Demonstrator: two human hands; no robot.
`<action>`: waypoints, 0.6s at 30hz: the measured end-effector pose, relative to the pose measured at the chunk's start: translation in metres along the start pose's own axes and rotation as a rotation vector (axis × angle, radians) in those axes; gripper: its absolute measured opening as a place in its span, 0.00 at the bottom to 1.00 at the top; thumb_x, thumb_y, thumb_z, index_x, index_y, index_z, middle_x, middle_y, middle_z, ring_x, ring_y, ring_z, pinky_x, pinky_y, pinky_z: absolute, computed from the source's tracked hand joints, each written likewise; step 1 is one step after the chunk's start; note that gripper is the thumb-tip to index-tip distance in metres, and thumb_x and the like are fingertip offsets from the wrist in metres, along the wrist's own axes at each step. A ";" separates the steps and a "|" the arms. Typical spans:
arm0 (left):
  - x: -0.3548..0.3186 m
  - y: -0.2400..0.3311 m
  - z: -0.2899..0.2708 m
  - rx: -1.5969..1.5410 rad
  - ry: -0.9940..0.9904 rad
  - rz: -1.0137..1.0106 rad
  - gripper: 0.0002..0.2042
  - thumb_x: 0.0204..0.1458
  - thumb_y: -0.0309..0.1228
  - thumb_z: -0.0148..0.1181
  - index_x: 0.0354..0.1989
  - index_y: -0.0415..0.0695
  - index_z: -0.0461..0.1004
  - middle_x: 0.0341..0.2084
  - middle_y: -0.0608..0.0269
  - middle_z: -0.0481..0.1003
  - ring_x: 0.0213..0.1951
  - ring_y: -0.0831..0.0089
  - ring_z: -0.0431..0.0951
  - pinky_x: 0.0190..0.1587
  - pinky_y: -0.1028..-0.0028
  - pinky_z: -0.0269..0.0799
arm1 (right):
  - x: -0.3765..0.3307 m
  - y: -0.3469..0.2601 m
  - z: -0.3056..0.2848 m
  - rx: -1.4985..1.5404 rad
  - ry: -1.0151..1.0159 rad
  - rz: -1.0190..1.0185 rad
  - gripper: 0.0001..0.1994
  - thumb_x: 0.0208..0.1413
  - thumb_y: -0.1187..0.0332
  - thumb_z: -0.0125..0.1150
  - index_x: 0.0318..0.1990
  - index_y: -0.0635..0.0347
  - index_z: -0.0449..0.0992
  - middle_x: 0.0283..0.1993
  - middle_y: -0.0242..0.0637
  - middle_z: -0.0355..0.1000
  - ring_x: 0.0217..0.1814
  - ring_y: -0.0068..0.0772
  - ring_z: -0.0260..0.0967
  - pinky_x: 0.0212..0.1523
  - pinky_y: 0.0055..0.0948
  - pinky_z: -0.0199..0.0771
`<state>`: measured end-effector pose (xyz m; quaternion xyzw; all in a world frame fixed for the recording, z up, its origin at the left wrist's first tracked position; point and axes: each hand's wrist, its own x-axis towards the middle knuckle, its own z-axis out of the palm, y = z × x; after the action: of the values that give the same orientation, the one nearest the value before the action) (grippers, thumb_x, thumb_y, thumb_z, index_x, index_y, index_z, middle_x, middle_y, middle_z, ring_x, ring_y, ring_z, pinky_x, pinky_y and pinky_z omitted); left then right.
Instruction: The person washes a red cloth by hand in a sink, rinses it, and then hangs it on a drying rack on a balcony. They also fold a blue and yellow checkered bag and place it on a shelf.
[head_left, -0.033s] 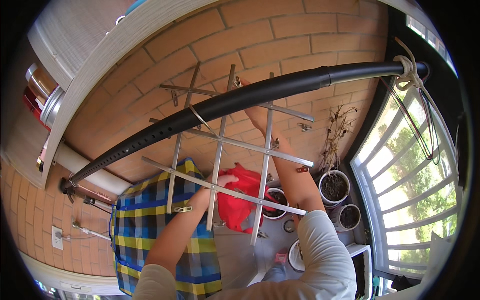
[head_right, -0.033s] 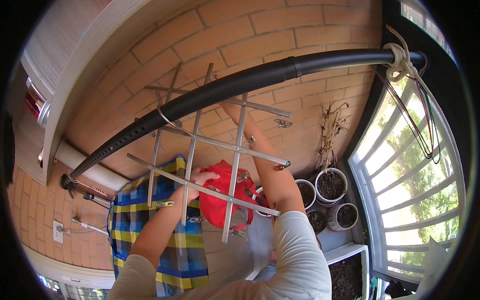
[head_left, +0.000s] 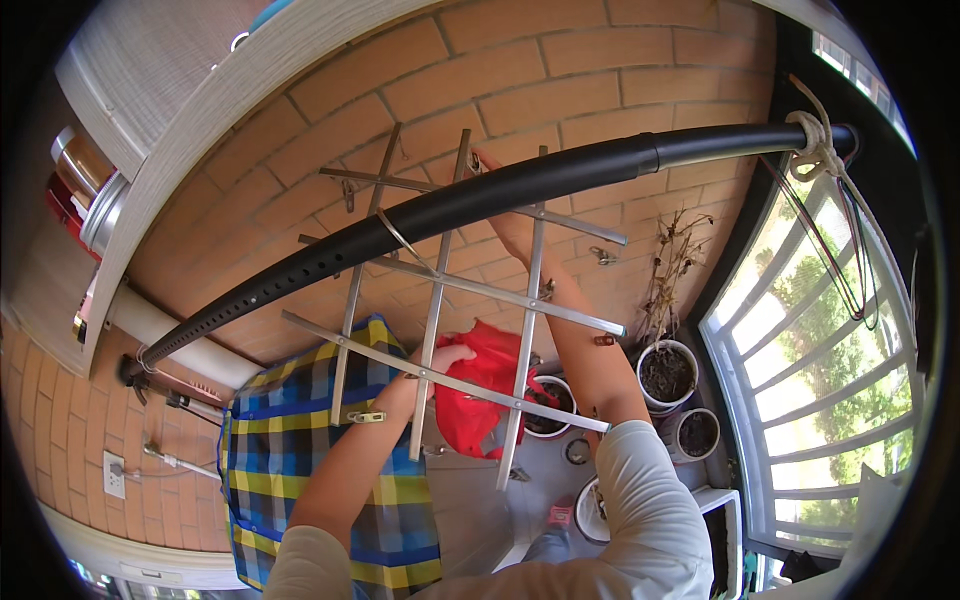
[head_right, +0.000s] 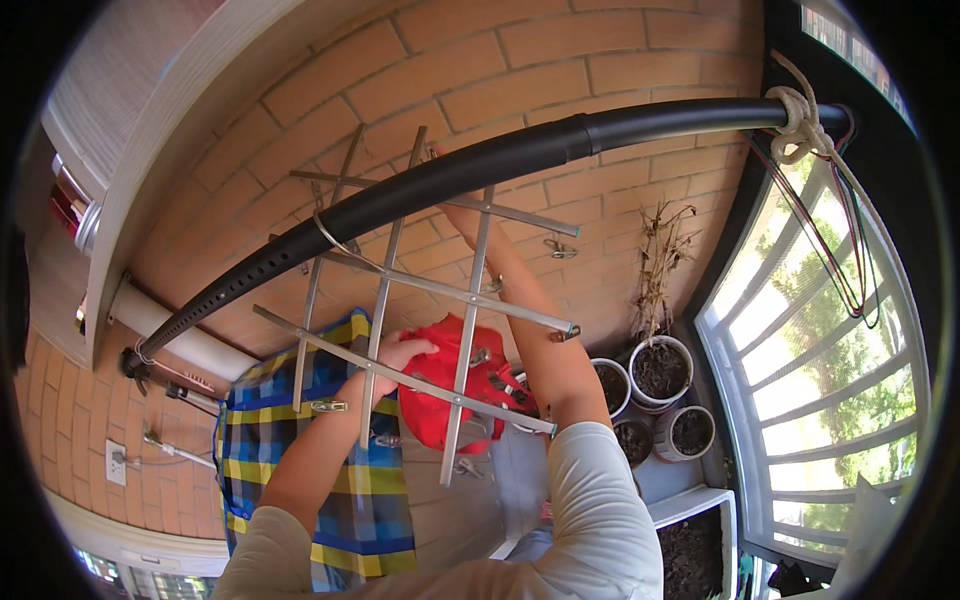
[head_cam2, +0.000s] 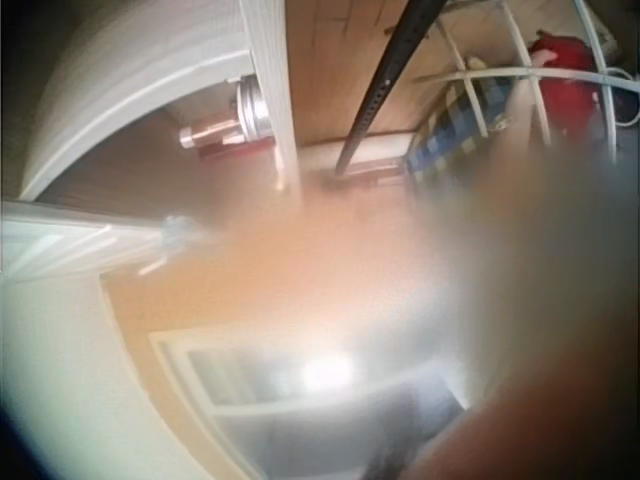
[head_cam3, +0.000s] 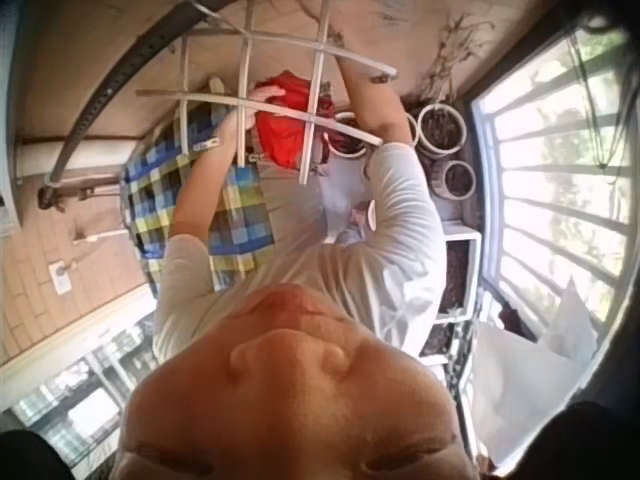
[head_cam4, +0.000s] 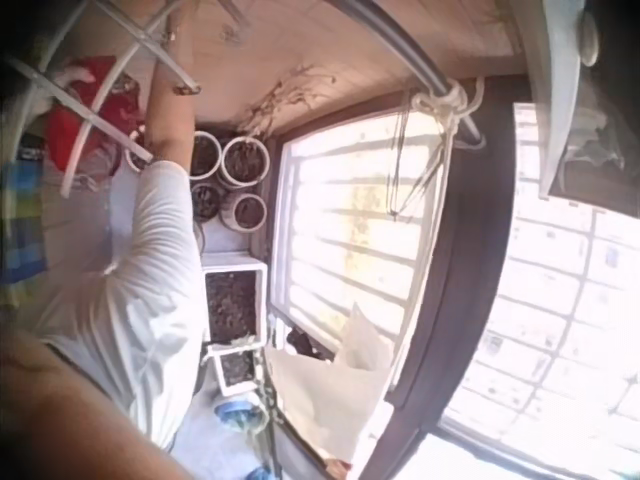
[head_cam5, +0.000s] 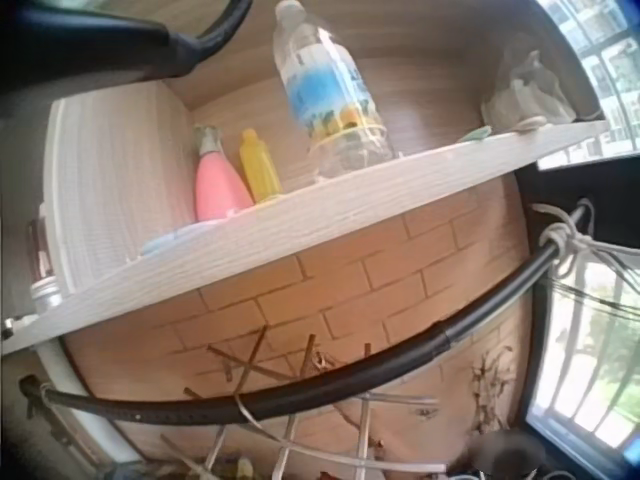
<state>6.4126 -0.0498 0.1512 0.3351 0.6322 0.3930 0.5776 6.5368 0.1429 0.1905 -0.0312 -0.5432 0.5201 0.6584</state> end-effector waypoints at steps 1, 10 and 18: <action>0.003 0.004 0.000 0.034 -0.066 0.013 0.04 0.42 0.24 0.55 0.28 0.41 0.73 0.25 0.63 0.74 0.28 0.75 0.74 0.34 0.78 0.69 | 0.001 -0.018 0.008 0.078 0.016 -0.034 0.25 0.52 0.62 0.56 0.55 0.62 0.59 0.45 0.34 0.67 0.45 0.21 0.64 0.48 0.20 0.61; 0.013 -0.001 0.009 -0.035 -0.111 0.087 0.04 0.42 0.25 0.54 0.27 0.42 0.72 0.23 0.67 0.73 0.27 0.78 0.72 0.32 0.79 0.67 | 0.007 0.000 -0.010 -0.338 -0.089 -0.255 0.11 0.52 0.71 0.54 0.42 0.65 0.69 0.36 0.35 0.70 0.40 0.23 0.67 0.41 0.20 0.67; 0.028 0.008 0.021 -0.015 -0.264 0.192 0.06 0.39 0.24 0.50 0.26 0.40 0.71 0.22 0.68 0.71 0.27 0.80 0.69 0.33 0.81 0.64 | -0.048 -0.057 -0.023 -0.006 -0.210 0.500 0.08 0.57 0.70 0.44 0.38 0.63 0.70 0.26 0.26 0.65 0.20 0.12 0.53 0.21 0.14 0.54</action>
<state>6.4302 -0.0193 0.1452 0.4383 0.5130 0.4035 0.6179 6.5973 0.0940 0.1828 -0.1125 -0.5855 0.6652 0.4495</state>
